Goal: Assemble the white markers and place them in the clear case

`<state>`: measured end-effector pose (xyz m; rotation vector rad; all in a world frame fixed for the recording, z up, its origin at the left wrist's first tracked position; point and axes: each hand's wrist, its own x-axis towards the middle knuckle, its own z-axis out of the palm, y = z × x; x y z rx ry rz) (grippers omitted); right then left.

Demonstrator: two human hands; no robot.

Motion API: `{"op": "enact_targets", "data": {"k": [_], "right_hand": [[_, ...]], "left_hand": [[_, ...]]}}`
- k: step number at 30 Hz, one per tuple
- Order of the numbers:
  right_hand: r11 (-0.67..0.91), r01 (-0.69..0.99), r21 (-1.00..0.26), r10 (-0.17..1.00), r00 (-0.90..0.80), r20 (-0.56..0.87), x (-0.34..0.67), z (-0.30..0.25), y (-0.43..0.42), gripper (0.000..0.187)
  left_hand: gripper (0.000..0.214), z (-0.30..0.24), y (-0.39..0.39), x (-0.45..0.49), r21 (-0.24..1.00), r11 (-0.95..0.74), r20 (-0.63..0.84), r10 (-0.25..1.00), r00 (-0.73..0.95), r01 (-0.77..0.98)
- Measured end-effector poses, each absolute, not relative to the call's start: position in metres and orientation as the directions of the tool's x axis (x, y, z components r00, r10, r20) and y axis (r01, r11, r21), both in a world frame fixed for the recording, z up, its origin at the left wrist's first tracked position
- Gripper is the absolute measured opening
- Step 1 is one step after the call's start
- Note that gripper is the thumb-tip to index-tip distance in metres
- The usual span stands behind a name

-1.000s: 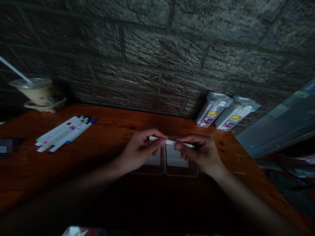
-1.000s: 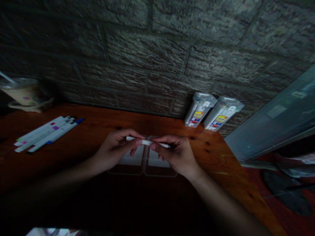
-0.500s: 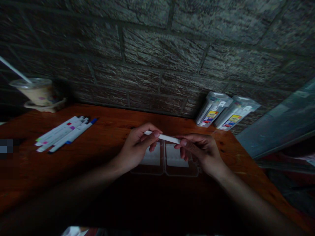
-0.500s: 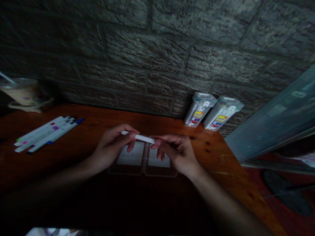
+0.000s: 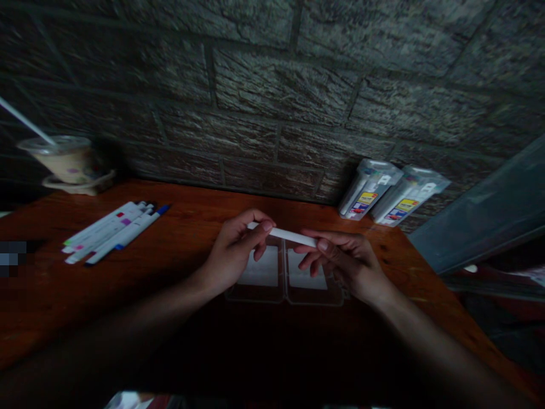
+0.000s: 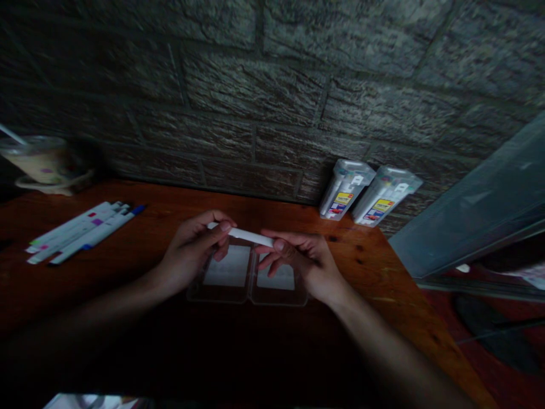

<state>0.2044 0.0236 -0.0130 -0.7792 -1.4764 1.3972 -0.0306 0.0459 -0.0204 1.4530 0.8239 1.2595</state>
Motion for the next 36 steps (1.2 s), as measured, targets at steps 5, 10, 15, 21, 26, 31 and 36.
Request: {"op": "enact_targets", "data": {"k": [5,10,15,21,26,31,36], "right_hand": [[0.123,-0.194,-0.973,0.894,-0.405,0.194,0.204,-0.013,0.025,0.027],[0.194,-0.099,-0.976,0.925,-0.312,0.215,0.2,-0.01,0.024,0.023],[0.189,-0.111,-0.976,0.948,-0.24,0.211,0.2,-0.009,0.025,0.019],[0.09,-0.244,-0.966,0.976,-0.172,0.134,0.201,-0.006,0.029,0.018],[0.038,-0.322,-0.946,0.984,-0.154,0.092,0.203,-0.007,0.032,0.019],[-0.006,-0.358,-0.934,0.987,-0.151,0.051,0.207,-0.008,0.035,0.02],[-0.031,-0.362,-0.932,0.991,-0.133,0.019,0.207,-0.007,0.037,0.021]], "left_hand": [[0.024,-0.02,0.047,-0.031,0.961,-0.24,0.266,0.937,0.227,-0.139],[0.029,-0.021,0.045,-0.029,0.97,-0.226,0.241,0.942,0.233,-0.086],[0.029,-0.02,0.043,-0.025,0.969,-0.237,0.246,0.944,0.219,-0.065],[0.021,-0.022,0.048,-0.027,0.929,-0.267,0.316,0.933,0.173,-0.258],[0.025,-0.021,0.047,-0.03,0.904,-0.186,0.288,0.93,0.228,-0.384],[0.028,-0.016,0.044,-0.03,0.876,-0.125,0.28,0.918,0.28,-0.465],[0.03,-0.018,0.043,-0.03,0.89,-0.159,0.302,0.908,0.291,-0.427]]}}
